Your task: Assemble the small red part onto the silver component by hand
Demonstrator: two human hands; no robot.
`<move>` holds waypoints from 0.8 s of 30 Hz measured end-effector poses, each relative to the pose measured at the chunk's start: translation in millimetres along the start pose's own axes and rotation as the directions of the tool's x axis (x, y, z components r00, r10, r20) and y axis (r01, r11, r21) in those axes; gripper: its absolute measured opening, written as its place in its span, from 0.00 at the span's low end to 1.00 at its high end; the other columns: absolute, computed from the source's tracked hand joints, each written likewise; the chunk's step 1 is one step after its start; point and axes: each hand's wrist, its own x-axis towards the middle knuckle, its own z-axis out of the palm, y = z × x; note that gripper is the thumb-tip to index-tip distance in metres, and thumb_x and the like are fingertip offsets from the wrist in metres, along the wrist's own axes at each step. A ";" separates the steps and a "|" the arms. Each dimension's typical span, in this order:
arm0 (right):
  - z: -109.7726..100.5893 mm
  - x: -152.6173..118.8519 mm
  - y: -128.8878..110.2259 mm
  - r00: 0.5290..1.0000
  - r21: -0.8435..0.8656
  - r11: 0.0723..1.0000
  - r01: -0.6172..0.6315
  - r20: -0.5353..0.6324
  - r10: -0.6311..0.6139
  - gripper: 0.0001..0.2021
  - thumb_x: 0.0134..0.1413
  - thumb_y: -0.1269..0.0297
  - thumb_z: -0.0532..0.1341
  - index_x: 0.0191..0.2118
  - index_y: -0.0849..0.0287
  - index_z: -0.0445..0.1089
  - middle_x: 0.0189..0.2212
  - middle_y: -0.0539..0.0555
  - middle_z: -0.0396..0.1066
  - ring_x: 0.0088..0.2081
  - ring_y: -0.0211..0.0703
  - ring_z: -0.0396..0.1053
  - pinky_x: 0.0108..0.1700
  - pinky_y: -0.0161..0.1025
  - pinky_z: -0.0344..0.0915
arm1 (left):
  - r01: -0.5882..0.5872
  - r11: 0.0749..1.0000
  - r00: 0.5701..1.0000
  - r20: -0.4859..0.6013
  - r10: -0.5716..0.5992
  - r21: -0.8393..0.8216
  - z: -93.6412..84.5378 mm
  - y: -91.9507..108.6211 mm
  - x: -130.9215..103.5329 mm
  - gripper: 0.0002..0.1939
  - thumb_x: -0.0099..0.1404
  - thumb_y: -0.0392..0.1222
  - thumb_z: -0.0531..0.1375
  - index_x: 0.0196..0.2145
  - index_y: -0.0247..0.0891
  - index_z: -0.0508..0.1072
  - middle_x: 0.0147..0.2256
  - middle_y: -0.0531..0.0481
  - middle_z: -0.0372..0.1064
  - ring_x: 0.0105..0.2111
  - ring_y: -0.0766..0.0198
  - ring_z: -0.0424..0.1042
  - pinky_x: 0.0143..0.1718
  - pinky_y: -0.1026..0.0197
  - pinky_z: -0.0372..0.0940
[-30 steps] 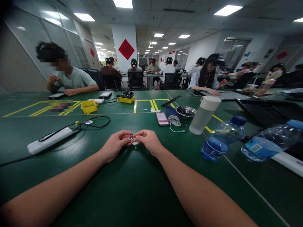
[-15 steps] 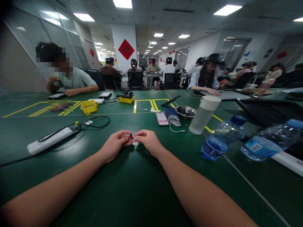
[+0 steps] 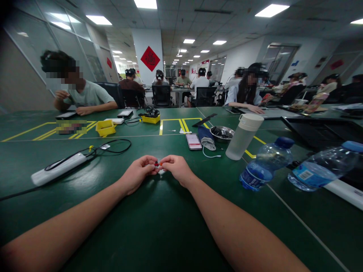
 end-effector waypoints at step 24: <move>-1.5 2.7 4.3 1.000 -0.052 0.999 0.004 -0.007 -0.005 0.09 0.45 0.69 0.63 0.35 0.63 0.76 0.30 0.55 0.76 0.33 0.42 0.74 0.38 0.38 0.67 | 0.052 0.997 0.999 -0.014 -0.053 -0.062 0.7 -0.7 1.0 0.12 0.58 0.29 0.61 0.41 0.36 0.70 0.35 0.48 0.71 0.32 0.68 0.75 0.35 0.66 0.71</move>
